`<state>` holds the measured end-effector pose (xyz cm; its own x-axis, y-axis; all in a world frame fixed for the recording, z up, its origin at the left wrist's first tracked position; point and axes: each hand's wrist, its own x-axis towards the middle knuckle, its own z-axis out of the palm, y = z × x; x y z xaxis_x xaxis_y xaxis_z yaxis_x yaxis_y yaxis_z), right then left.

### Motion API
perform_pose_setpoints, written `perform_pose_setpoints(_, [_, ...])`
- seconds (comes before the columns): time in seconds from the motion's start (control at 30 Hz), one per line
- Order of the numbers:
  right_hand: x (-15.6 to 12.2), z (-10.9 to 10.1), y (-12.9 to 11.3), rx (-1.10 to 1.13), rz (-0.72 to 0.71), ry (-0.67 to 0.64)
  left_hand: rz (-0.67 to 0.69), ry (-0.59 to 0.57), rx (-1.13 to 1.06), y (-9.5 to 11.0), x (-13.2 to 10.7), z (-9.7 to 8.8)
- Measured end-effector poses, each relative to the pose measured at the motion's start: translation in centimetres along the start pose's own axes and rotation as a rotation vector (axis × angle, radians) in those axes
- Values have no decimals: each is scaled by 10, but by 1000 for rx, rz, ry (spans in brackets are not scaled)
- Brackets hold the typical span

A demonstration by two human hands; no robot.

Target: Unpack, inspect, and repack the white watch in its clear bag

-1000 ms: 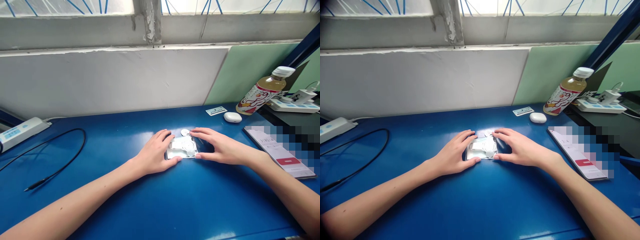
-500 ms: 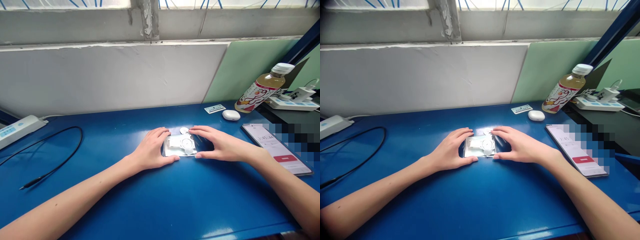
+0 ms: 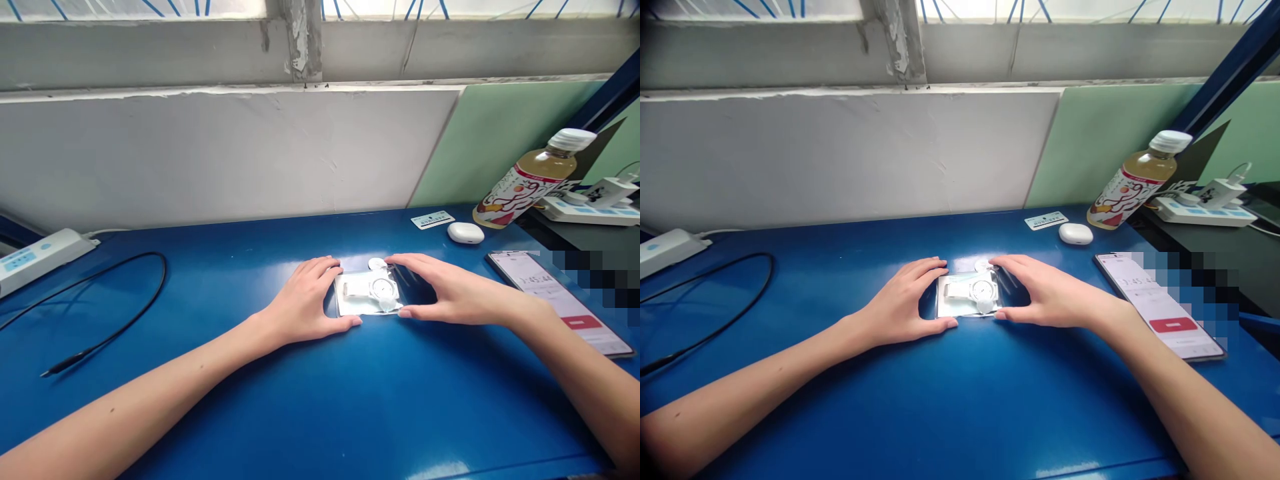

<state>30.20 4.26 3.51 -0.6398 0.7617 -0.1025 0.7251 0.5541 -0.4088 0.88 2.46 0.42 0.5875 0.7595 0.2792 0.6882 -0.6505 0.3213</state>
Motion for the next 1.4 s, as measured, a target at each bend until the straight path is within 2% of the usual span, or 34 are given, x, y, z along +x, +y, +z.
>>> perform_pose_setpoints(0.33, [-1,-2,-1,21,-34,31,2,67,4,3,0,0])
perform_pose_setpoints(0.53, [-3,-4,0,-11,-18,-27,23,52,14,3,-1,-1])
perform_pose_setpoints(0.77, [-4,-4,-1,-12,-33,-4,19,13,6,4,-2,-1])
perform_pose_setpoints(1.1, [2,0,-12,61,-226,234,25,25,-108,2,-1,-6])
perform_pose_setpoints(1.2, [-1,-3,-12,109,-196,309,45,50,-181,2,-3,-7])
perform_pose_setpoints(1.3, [-1,-4,-11,180,-107,388,31,76,-203,3,-5,-5])
perform_pose_setpoints(1.4, [2,0,-12,299,-18,383,41,140,-217,3,-6,-3])
